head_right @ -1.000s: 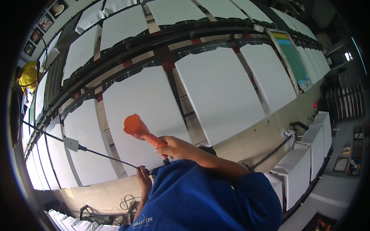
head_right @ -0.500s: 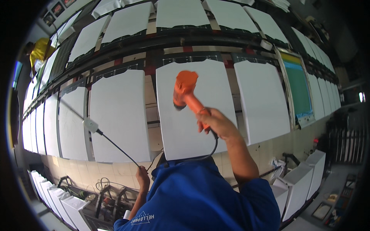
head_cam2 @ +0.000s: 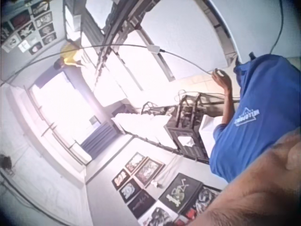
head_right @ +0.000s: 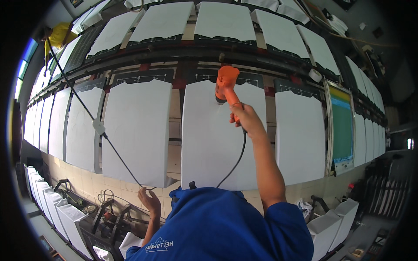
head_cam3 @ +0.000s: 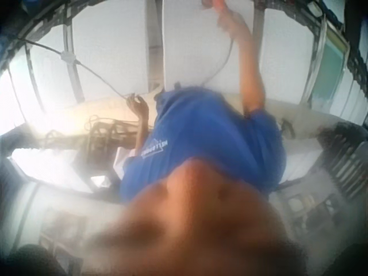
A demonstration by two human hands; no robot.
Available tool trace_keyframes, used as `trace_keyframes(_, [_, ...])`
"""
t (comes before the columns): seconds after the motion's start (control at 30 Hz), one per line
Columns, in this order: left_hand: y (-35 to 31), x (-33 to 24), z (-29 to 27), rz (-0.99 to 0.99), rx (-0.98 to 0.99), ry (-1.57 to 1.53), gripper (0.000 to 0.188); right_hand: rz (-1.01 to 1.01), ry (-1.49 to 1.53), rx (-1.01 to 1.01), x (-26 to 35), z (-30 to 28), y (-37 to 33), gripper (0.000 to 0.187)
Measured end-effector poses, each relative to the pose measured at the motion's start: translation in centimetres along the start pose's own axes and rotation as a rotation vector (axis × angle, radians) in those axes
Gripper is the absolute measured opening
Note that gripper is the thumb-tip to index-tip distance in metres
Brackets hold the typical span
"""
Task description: The person uses an orange heat gun to apply heat to a white fabric sheet stretched over a frame. They move the heat gun across the surface while using their left hand to press and smooth the fabric, ensuring it adheres to the frame.
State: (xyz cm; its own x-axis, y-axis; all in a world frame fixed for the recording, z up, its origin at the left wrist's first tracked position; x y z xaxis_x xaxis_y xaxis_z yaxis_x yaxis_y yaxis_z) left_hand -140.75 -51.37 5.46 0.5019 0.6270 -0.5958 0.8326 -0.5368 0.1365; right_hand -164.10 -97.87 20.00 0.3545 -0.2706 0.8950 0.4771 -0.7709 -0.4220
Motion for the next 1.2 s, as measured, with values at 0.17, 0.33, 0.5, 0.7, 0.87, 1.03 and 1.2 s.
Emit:
trace_keyframes(0.17, [5.7, -8.5, 5.2, 0.344, 0.135, -0.13, 0.023, 0.05, 0.086, -0.02, -0.5, -0.7, 0.6, 0.033])
trace_keyframes(0.33, [14.8, -13.5, 12.0, 0.589, 0.331, 0.007, 0.041, 0.04, -0.011, 0.024, -0.1, 0.2, 0.3, 0.032])
trace_keyframes(0.5, [17.8, -15.0, 14.9, 0.663, 0.396, 0.142, 0.046, 0.049, -0.006, 0.025, 0.0, 0.9, 0.9, 0.03])
trace_keyframes(0.7, [18.1, -14.7, 15.6, 0.622, 0.402, 0.158, 0.045, 0.005, -0.037, 0.077, -0.5, 1.6, 2.6, 0.032])
trace_keyframes(0.87, [18.2, -14.5, 15.8, 0.608, 0.369, 0.134, 0.043, 0.036, -0.049, 0.088, -0.3, 2.0, 1.9, 0.031])
trace_keyframes(1.03, [18.1, -14.3, 15.5, 0.604, 0.366, 0.16, 0.042, 0.084, -0.095, 0.117, -0.1, 2.1, -0.5, 0.03])
trace_keyframes(1.2, [18.2, -14.3, 15.4, 0.602, 0.371, 0.152, 0.042, 0.11, -0.069, 0.118, -0.4, 1.7, -2.0, 0.029])
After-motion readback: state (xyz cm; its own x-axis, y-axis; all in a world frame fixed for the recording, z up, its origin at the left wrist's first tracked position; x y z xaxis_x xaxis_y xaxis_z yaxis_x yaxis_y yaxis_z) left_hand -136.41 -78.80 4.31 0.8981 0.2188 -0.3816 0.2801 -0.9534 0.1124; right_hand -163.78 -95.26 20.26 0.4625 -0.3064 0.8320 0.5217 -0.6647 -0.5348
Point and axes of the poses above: each hand's wrist, its own y-axis towards the middle knuckle, its own z-axis out of the palm, x = y × z, the point moved 5 cm from there along y, towards the middle knuckle, and after that the axes turned 6 degrees about -y, right-handed, at the moved point
